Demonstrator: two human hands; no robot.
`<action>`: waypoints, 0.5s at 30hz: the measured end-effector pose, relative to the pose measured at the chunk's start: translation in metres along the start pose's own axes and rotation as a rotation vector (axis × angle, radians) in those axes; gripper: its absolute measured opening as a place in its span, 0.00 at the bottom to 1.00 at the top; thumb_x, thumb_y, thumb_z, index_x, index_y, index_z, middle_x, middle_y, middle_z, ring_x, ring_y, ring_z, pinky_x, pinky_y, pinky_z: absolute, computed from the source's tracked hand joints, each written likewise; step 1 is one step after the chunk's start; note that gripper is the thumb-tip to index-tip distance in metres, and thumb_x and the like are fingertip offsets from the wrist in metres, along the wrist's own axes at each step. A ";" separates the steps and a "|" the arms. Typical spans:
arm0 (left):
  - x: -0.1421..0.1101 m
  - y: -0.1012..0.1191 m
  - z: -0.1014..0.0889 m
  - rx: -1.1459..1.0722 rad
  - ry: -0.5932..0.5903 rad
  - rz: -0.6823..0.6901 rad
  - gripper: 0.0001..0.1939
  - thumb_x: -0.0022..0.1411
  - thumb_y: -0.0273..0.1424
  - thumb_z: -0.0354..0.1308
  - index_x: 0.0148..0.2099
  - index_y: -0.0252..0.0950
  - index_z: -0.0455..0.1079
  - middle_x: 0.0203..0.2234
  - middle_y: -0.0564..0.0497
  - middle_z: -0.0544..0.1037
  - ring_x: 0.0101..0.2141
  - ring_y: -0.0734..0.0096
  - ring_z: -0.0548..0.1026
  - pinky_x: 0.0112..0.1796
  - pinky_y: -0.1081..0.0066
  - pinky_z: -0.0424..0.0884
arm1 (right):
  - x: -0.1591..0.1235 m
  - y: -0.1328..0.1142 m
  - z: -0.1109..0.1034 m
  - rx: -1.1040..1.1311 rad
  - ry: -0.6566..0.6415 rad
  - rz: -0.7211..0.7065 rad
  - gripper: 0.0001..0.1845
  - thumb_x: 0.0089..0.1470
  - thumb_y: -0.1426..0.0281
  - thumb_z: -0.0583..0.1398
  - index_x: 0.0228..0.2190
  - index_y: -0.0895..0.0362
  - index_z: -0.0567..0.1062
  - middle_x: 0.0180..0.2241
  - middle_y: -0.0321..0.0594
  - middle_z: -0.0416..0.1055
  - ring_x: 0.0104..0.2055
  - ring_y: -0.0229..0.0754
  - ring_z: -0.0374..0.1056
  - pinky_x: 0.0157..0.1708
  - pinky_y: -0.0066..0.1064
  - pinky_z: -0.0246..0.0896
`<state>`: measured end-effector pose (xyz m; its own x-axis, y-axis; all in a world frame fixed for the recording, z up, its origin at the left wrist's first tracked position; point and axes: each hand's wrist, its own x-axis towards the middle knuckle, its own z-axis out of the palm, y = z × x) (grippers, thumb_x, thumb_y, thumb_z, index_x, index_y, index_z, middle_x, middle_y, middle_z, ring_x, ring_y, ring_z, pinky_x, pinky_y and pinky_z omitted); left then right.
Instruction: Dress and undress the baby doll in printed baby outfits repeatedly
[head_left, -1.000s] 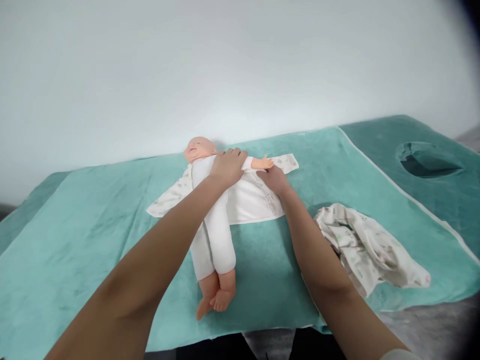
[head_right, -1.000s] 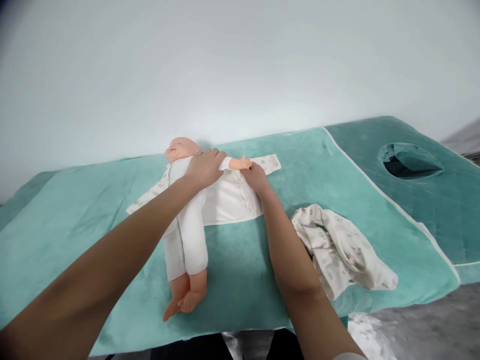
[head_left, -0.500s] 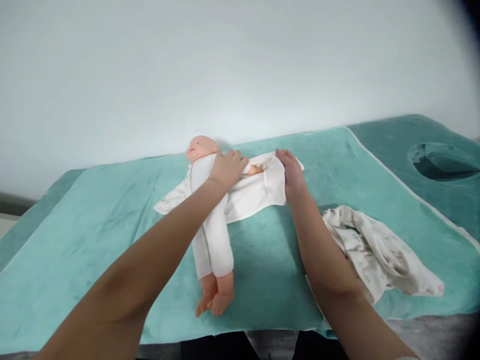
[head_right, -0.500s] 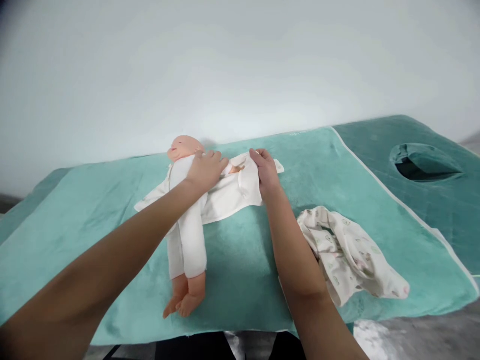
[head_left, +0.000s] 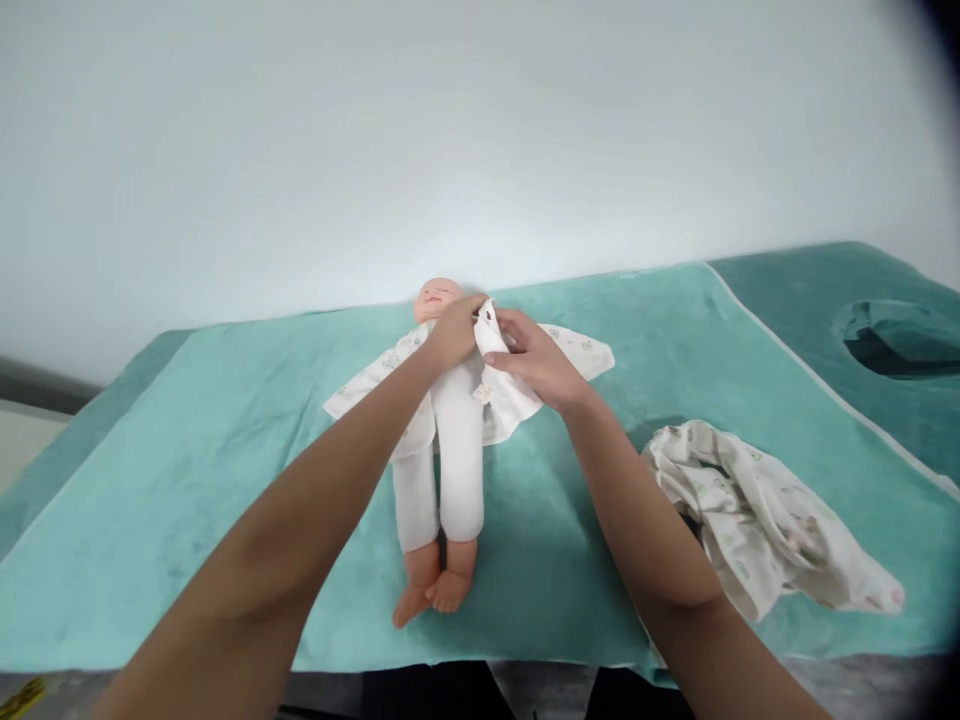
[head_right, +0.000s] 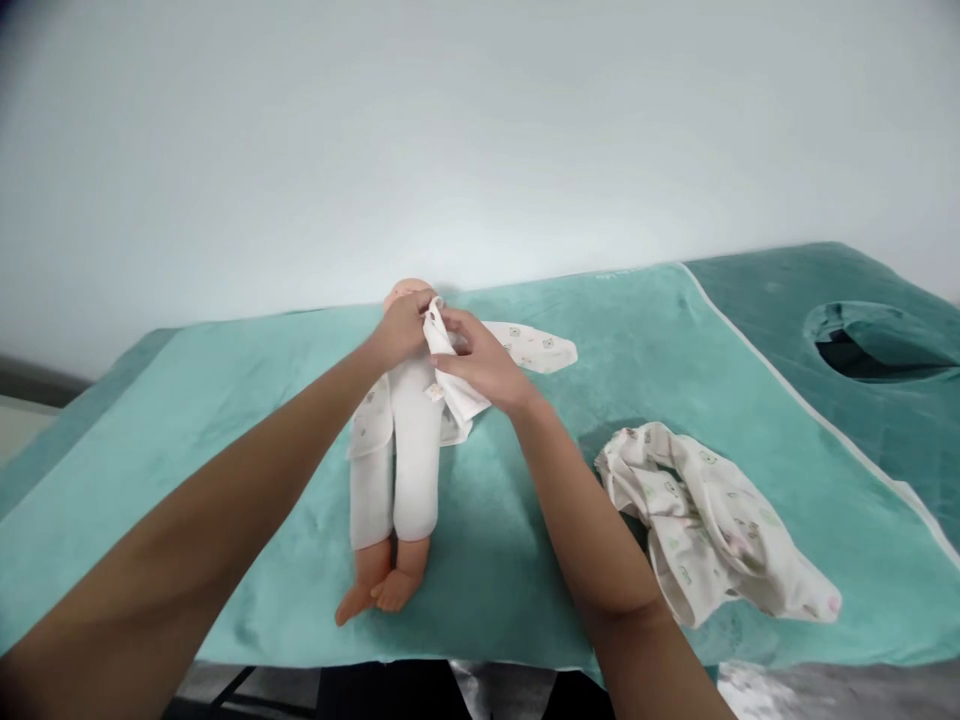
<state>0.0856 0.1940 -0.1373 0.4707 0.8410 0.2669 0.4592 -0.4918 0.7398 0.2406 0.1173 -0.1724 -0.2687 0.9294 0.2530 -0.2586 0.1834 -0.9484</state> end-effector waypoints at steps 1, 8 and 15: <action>-0.002 0.001 -0.010 0.035 0.016 0.008 0.04 0.51 0.30 0.58 0.30 0.36 0.66 0.26 0.53 0.73 0.31 0.68 0.71 0.36 0.68 0.68 | -0.002 -0.004 0.005 -0.036 -0.014 0.000 0.32 0.49 0.68 0.65 0.56 0.47 0.67 0.60 0.39 0.65 0.49 0.44 0.68 0.50 0.39 0.66; -0.025 -0.021 -0.051 0.282 0.131 -0.095 0.03 0.53 0.24 0.54 0.31 0.37 0.67 0.36 0.50 0.77 0.38 0.64 0.73 0.41 0.65 0.68 | -0.017 -0.029 0.037 -0.415 -0.271 0.074 0.29 0.54 0.67 0.62 0.58 0.50 0.68 0.41 0.37 0.71 0.33 0.38 0.65 0.35 0.34 0.64; -0.051 -0.041 -0.051 0.454 0.236 -0.203 0.10 0.61 0.24 0.49 0.37 0.40 0.70 0.40 0.48 0.76 0.43 0.61 0.74 0.44 0.60 0.69 | -0.024 -0.034 0.053 -0.786 -0.287 -0.038 0.26 0.57 0.53 0.63 0.55 0.48 0.73 0.48 0.40 0.75 0.46 0.48 0.70 0.43 0.37 0.62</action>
<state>0.0043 0.1831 -0.1501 0.1814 0.9310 0.3167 0.8266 -0.3188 0.4638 0.2068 0.0721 -0.1360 -0.5263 0.8198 0.2257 0.4212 0.4819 -0.7683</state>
